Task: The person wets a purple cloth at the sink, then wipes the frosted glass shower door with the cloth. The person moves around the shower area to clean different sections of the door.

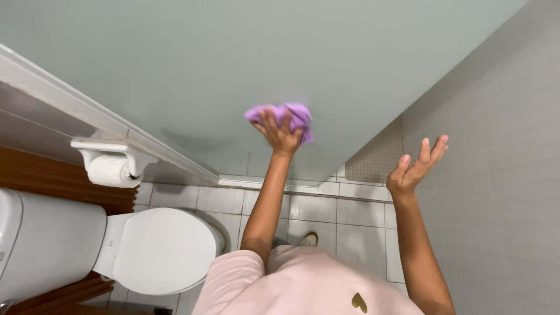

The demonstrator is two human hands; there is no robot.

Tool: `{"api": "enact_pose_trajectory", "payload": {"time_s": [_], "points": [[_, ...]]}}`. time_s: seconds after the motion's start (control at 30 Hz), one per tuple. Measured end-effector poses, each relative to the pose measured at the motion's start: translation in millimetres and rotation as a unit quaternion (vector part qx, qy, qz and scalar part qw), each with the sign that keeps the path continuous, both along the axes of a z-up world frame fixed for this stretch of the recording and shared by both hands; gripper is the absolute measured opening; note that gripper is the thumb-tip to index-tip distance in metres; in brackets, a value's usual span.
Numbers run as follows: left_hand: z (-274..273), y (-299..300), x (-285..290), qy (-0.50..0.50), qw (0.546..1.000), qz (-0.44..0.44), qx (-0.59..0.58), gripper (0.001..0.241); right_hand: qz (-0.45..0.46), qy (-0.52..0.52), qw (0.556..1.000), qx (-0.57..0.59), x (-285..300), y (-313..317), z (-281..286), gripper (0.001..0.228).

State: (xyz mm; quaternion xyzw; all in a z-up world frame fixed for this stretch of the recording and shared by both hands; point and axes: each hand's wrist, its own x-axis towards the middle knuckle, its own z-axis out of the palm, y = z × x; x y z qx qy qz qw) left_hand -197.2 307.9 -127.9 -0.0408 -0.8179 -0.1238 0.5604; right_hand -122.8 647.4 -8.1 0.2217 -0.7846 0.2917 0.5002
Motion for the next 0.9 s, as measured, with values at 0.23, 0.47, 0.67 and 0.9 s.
{"api": "enact_pose_trajectory", "payload": {"time_s": [0.23, 0.47, 0.67, 0.9], "points": [[200.4, 149.4, -17.5, 0.046, 0.997, -0.026, 0.061, 0.067, 0.028, -0.066, 0.995, -0.076, 14.7, -20.9, -2.0, 0.048], [68.6, 158.6, 22.7, 0.025, 0.944, -0.009, -0.33, 0.064, 0.046, -0.075, 0.991, -0.099, 8.2, -29.5, -10.9, 0.05], [57.4, 110.9, 2.5, -0.044, 0.957, -0.07, -0.279, 0.07, 0.066, -0.051, 0.992, -0.093, -4.2, -47.2, -0.4, 0.049], [251.3, -27.1, -13.3, -0.013, 0.999, 0.045, -0.004, 0.082, 0.107, -0.004, 0.993, -0.044, -32.0, -107.6, 11.7, 0.053]]}}
